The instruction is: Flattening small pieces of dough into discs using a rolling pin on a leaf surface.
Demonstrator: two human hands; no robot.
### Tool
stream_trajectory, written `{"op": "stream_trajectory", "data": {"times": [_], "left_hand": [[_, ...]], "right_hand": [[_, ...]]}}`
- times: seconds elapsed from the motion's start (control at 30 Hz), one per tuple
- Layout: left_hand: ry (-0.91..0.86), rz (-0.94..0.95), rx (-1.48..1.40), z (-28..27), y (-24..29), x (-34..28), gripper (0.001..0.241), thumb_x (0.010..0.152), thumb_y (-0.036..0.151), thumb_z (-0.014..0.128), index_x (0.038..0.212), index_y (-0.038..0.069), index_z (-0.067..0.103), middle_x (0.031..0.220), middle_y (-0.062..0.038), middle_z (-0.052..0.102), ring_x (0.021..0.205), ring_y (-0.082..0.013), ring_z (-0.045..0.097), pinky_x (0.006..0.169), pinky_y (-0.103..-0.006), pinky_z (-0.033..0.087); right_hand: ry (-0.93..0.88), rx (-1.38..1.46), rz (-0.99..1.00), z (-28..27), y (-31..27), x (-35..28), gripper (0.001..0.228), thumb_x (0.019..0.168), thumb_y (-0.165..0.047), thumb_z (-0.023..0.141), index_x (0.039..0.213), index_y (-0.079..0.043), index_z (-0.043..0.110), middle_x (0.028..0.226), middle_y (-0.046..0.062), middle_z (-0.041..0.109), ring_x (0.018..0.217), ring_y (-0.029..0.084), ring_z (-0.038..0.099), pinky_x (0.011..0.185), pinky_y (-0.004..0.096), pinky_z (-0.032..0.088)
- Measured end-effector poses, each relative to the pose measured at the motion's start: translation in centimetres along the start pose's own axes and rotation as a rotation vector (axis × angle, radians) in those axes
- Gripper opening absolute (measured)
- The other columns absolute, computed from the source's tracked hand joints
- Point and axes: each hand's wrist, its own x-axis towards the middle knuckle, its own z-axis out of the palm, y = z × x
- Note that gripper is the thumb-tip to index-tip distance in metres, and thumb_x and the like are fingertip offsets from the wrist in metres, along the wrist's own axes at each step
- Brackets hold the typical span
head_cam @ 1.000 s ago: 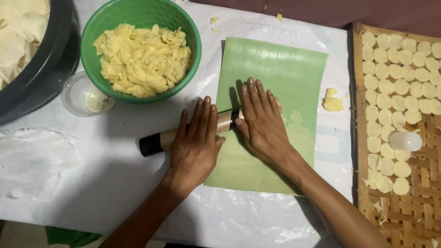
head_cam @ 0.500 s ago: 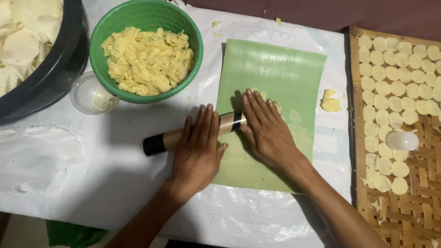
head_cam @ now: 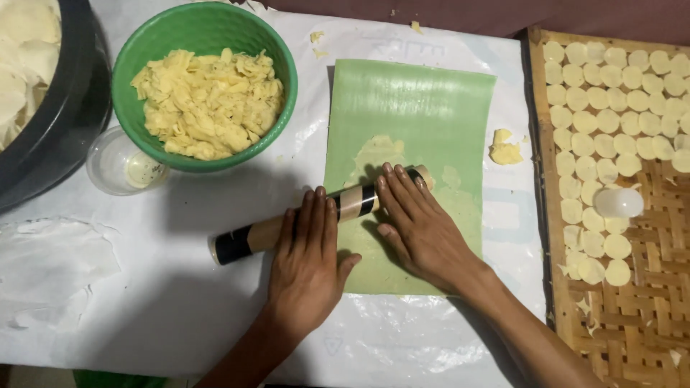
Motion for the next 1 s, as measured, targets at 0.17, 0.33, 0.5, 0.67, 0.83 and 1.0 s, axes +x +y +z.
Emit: {"op": "stream_trajectory", "data": {"times": [0.17,0.33,0.5,0.67,0.83,1.0], "left_hand": [[0.036,-0.061,0.062,1.8,-2.8,3.3,0.084,0.090,0.049,0.071,0.147,-0.009,0.047,0.154,-0.030,0.046,0.147,-0.0423,0.042,0.121,-0.0550,0.032],[-0.008,-0.073,-0.096,2.9,-3.5,6.2,0.081,0.091,0.039,0.073,0.152,-0.004,0.043,0.153,-0.030,0.045,0.146,-0.0436,0.042,0.119,-0.0580,0.033],[0.144,-0.012,-0.134,4.0,-4.5,7.3,0.062,0.091,0.046,0.075,0.131,0.000,0.065,0.138,-0.025,0.059,0.133,-0.0423,0.056,0.110,-0.0549,0.043],[0.142,-0.051,-0.178,4.2,-5.6,7.2,0.060,0.092,0.051,0.074,0.128,0.004,0.069,0.136,-0.021,0.061,0.131,-0.0382,0.058,0.107,-0.0503,0.046],[0.197,-0.054,-0.185,3.7,-5.9,7.3,0.056,0.091,0.047,0.077,0.126,0.004,0.070,0.132,-0.022,0.063,0.127,-0.0396,0.061,0.101,-0.0496,0.049],[0.242,-0.039,-0.175,4.2,-6.0,7.3,0.055,0.090,0.047,0.078,0.123,0.004,0.072,0.131,-0.023,0.064,0.126,-0.0395,0.062,0.099,-0.0483,0.051]], "right_hand": [[0.287,-0.032,0.180,-2.5,7.0,-1.9,0.042,0.100,-0.022,0.061,0.139,-0.007,0.063,0.148,0.020,0.051,0.135,0.040,0.050,0.111,0.045,0.044],[0.514,-0.351,0.431,-1.6,18.3,-2.1,0.020,0.107,-0.015,0.069,0.124,-0.014,0.080,0.114,0.008,0.072,0.106,0.026,0.070,0.086,0.035,0.058],[0.162,-0.382,0.667,-2.4,20.1,2.0,0.019,0.086,-0.012,0.079,0.105,-0.016,0.082,0.080,0.018,0.069,0.076,0.044,0.075,0.062,0.056,0.063],[0.239,-0.235,0.721,-1.2,20.5,3.4,0.015,0.097,-0.025,0.070,0.101,-0.012,0.077,0.078,0.024,0.071,0.077,0.051,0.074,0.062,0.060,0.061],[0.458,0.073,0.595,-3.6,17.3,1.8,0.010,0.109,-0.008,0.063,0.108,0.000,0.067,0.077,0.012,0.073,0.076,0.035,0.075,0.080,0.047,0.056],[0.562,0.789,0.650,-2.5,18.1,0.9,0.019,0.117,-0.017,0.045,0.117,0.001,0.050,0.110,0.024,0.068,0.088,0.029,0.077,0.082,0.036,0.067]]}}
